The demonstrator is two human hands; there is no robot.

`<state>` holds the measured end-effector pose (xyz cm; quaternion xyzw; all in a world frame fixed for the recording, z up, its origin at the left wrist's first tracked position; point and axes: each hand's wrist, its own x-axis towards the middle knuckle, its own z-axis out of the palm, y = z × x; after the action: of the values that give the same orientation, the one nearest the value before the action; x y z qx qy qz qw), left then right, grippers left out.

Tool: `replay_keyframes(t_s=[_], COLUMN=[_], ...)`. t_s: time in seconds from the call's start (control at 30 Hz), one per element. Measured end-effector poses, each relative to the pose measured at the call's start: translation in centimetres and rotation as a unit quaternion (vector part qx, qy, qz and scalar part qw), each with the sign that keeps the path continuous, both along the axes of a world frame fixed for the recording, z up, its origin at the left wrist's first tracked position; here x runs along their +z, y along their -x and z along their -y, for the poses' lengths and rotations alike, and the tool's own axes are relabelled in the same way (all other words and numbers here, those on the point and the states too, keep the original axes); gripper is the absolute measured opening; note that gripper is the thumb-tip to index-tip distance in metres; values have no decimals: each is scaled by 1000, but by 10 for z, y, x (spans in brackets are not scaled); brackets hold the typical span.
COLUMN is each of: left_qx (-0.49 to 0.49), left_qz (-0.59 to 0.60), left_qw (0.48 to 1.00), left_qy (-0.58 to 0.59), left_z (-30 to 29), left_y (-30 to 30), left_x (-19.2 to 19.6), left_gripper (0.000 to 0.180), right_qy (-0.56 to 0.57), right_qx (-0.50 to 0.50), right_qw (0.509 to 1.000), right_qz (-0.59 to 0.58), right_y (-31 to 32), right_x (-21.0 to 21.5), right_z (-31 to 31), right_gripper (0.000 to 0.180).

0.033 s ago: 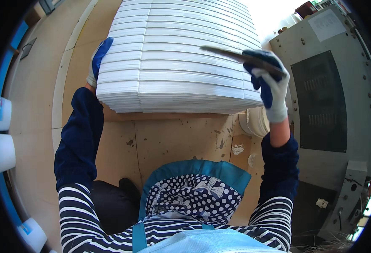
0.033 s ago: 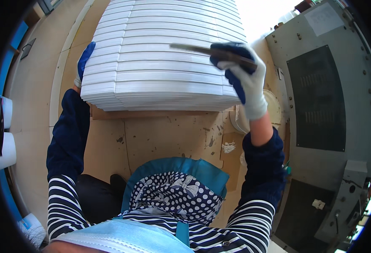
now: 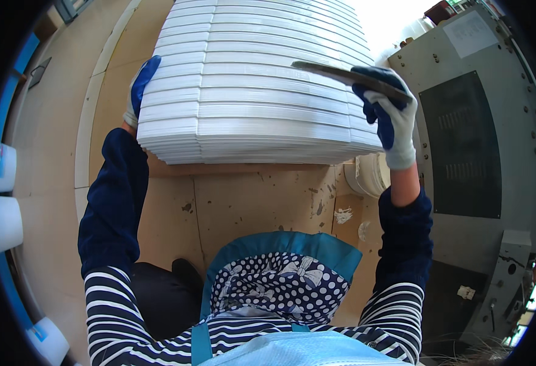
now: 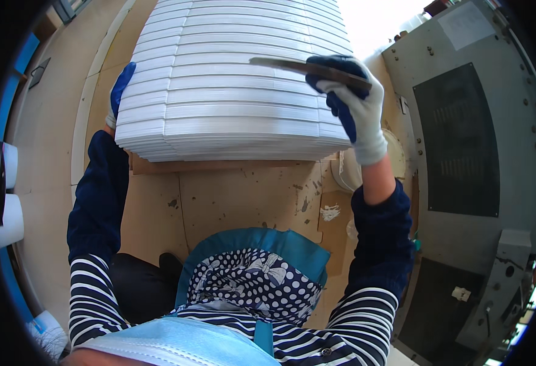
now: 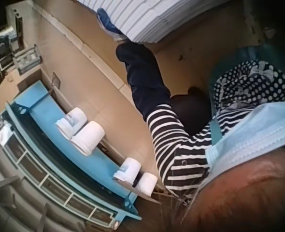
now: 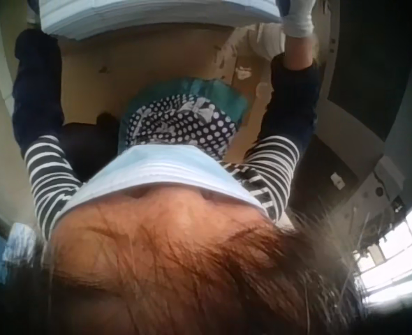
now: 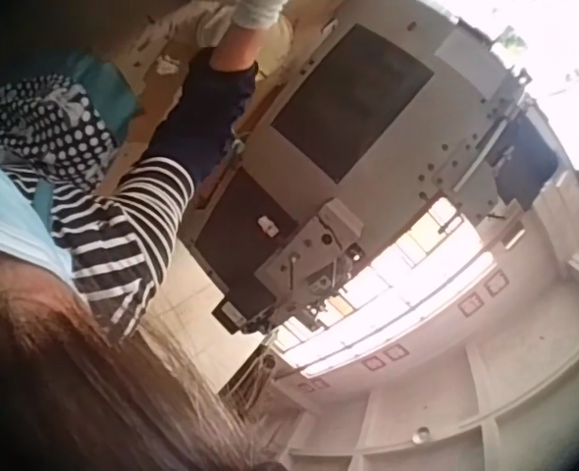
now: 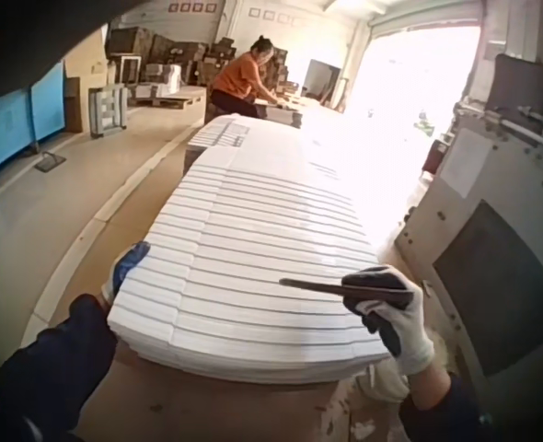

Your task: Apply glue to the edges of a stack of corrugated boards using a handheld spreader.

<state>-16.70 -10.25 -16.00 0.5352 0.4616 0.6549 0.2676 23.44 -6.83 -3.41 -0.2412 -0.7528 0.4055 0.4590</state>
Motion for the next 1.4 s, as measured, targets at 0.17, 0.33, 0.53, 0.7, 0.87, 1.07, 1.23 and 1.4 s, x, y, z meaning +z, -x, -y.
replay_keyframes(t_s=[0.17,0.33,0.53,0.7,0.87,1.07,1.23,1.4], left_qx=[-53,-69,-30,-82,-95,-147,-103,-183], left_qz=[106,177,-52,111,222,252,166,326], left_qw=[992,978,998,988,968,949,978,914], left_qy=[51,88,-11,68,74,117,67,154], left_z=[-2,-9,-21,-31,-21,-24,-20,-20], left_y=[13,16,25,24,-7,-4,-9,-22], left_x=[-11,-13,-34,-37,-16,-13,-17,0], left_gripper=[38,41,36,37,40,41,41,39], right_qy=[80,68,60,112,87,88,108,79], right_qx=[-40,-36,-36,5,-7,-17,16,27], right_qw=[996,997,997,993,996,996,994,996], right_qz=[3,15,43,30,-8,27,18,-7], right_y=[-11,-17,-27,-41,-46,-44,-57,-59], right_x=[-5,-12,-20,-22,-21,-25,-32,-36], right_z=[-28,-41,-57,-59,-60,-72,-68,-40], right_gripper=[17,18,21,24,23,22,24,23])
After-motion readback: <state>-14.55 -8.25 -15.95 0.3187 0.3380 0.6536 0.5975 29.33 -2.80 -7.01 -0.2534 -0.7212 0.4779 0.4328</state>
